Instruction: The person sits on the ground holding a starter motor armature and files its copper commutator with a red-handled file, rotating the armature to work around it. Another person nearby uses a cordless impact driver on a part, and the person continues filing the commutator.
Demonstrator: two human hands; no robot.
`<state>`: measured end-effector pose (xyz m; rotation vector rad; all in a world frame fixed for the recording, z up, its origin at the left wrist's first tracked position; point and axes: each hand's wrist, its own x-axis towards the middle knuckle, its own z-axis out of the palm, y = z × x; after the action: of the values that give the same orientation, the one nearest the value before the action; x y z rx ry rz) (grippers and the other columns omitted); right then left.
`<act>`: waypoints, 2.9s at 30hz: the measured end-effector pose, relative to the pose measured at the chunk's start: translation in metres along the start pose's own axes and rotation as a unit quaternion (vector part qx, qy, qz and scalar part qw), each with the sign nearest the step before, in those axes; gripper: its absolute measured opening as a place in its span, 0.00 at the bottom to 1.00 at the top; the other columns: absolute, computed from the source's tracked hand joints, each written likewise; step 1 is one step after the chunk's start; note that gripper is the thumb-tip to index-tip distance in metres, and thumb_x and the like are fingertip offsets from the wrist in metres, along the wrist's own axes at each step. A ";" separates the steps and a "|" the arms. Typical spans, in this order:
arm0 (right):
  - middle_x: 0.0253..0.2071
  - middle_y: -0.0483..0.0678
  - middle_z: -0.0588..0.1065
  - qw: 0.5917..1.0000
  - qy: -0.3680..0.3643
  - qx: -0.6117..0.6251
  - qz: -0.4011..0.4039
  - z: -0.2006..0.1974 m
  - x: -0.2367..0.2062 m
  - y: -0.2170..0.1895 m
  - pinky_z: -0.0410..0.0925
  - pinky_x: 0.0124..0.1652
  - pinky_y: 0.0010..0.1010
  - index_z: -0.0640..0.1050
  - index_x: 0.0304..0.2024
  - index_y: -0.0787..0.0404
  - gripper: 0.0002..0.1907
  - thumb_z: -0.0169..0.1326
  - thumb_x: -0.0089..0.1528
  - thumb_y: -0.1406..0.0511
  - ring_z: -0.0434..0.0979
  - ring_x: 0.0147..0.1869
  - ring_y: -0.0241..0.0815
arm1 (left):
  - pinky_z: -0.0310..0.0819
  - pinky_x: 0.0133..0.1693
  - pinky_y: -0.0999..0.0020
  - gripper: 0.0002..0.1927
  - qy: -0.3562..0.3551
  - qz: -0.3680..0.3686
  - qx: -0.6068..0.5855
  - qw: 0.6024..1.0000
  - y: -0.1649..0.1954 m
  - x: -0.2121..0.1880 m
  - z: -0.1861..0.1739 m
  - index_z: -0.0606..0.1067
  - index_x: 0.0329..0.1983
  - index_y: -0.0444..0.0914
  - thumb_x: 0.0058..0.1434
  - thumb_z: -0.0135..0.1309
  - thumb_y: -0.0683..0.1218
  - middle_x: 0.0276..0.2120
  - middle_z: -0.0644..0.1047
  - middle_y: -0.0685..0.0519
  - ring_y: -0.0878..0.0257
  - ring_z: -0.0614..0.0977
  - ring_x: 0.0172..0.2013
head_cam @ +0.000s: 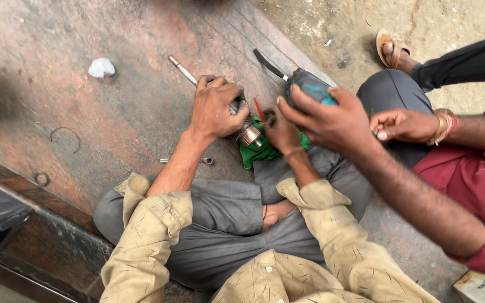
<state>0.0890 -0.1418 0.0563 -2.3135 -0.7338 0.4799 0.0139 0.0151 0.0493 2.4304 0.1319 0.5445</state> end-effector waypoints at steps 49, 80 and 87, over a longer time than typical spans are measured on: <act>0.29 0.48 0.76 0.988 0.121 -0.070 -0.066 -0.016 -0.103 0.002 0.67 0.31 0.27 0.82 0.36 0.65 0.06 0.69 0.60 0.70 0.77 0.29 0.38 | 0.62 0.58 0.51 0.11 0.040 0.029 -0.019 0.999 -0.031 -0.027 0.034 0.80 0.32 0.39 0.51 0.61 0.51 0.28 0.80 0.55 0.58 0.77 0.37; 0.29 0.47 0.73 0.959 0.105 -0.172 -0.199 -0.020 -0.099 -0.002 0.64 0.29 0.36 0.78 0.34 0.60 0.08 0.67 0.60 0.69 0.75 0.28 0.46 | 0.61 0.58 0.49 0.13 0.045 0.035 -0.022 0.998 -0.019 -0.018 0.016 0.78 0.32 0.39 0.52 0.63 0.52 0.30 0.80 0.52 0.54 0.78 0.39; 0.30 0.47 0.73 0.964 0.125 -0.124 -0.197 -0.009 -0.093 -0.006 0.66 0.29 0.36 0.78 0.36 0.60 0.07 0.65 0.61 0.69 0.76 0.29 0.46 | 0.61 0.58 0.50 0.12 0.033 0.031 -0.012 0.999 -0.011 -0.015 0.008 0.78 0.30 0.39 0.52 0.63 0.52 0.30 0.81 0.52 0.54 0.78 0.38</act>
<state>0.0193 -0.1994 0.0798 -2.3100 -1.1438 -0.0891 0.0041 0.0162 0.0315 2.4001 0.0768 0.6522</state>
